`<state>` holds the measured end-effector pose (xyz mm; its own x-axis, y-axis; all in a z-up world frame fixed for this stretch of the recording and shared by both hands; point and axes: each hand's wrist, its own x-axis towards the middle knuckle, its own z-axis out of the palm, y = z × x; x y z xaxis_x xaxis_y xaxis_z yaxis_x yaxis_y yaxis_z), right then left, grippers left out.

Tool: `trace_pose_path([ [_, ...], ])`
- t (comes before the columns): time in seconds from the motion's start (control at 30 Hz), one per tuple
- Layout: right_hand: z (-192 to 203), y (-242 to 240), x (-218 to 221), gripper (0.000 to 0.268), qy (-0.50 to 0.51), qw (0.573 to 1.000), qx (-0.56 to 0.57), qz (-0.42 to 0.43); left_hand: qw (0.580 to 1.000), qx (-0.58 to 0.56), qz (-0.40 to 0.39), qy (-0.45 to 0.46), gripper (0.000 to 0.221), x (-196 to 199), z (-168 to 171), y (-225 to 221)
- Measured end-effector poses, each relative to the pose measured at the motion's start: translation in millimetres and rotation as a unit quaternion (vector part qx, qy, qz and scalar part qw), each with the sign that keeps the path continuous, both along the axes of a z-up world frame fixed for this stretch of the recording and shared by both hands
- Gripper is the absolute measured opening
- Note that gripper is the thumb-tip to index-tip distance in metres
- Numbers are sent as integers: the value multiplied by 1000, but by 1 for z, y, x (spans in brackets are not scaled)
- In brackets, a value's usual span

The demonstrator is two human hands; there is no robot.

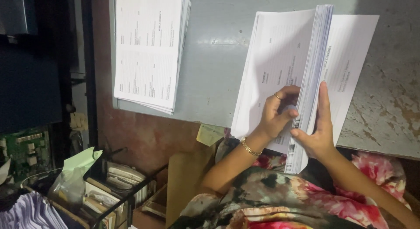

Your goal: Sorting and inspecting printed documents on a desk in a print shop environment.

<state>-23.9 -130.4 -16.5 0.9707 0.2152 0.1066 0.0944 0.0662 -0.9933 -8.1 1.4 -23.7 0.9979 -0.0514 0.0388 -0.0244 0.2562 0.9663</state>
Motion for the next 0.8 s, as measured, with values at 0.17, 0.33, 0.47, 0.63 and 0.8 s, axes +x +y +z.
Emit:
trace_pose_path([
  [0.17,-3,-3,0,118,8,1000,-3,17,1000,-3,0,7,69,-1,3,0],
  [0.33,-9,-4,1,118,13,1000,16,18,1000,0,-3,6,63,-1,5,1],
  [0.47,-11,-5,0,117,20,999,23,17,1000,7,-3,5,54,0,6,3],
  [0.63,-10,-5,1,117,16,1000,21,16,1000,5,-2,8,48,1,10,5],
  [0.8,-16,-8,-2,118,9,1000,4,11,999,-40,31,-6,57,1,25,1],
])
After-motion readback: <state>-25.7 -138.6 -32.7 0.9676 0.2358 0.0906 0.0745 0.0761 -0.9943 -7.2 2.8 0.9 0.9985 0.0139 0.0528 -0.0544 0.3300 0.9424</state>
